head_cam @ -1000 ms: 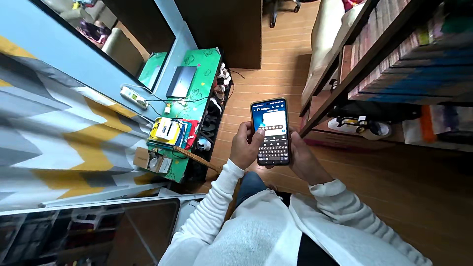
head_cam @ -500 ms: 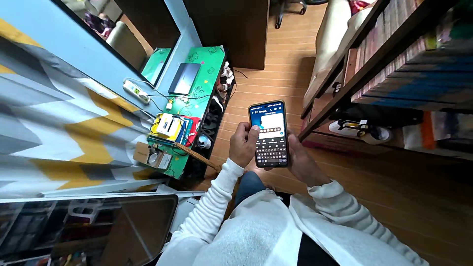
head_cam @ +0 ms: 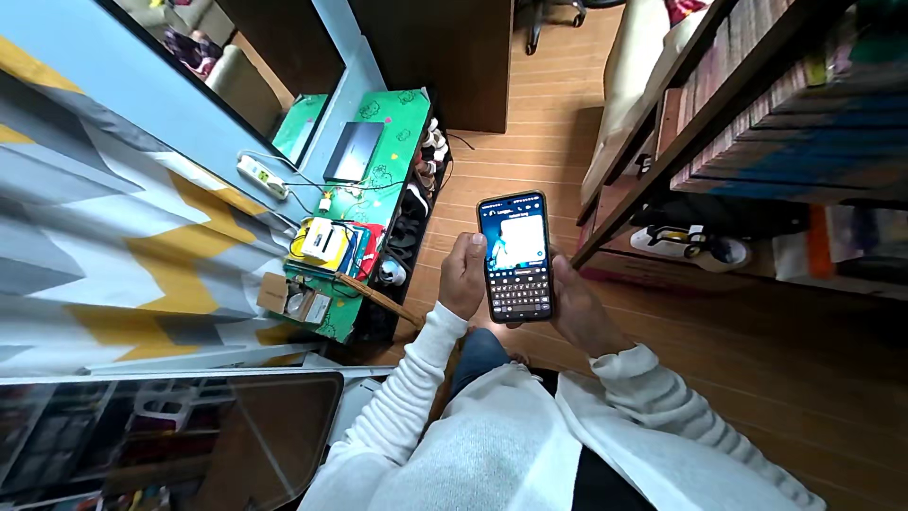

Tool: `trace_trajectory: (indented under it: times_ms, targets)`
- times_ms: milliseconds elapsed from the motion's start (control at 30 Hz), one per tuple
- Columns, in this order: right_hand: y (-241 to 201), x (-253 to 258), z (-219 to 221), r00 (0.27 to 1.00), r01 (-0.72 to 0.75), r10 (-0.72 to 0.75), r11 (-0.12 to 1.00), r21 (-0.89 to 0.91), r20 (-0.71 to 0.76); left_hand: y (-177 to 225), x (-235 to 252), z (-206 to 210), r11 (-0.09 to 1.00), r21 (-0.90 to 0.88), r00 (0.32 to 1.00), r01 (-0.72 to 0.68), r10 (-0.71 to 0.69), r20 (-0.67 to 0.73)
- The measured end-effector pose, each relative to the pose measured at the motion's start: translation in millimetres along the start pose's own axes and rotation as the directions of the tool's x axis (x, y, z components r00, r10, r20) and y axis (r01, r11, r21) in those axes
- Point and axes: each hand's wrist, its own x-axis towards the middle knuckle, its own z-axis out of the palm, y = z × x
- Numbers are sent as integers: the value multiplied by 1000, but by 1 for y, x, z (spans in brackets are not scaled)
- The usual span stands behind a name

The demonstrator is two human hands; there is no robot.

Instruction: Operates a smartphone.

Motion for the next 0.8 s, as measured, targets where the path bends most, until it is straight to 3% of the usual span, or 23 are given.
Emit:
trace_trajectory:
  times_ms: [800]
  targets:
    - [-7,-2,-1,999,-26,23,996,86,41,9,-5,5,998,39,998,57,-58,21]
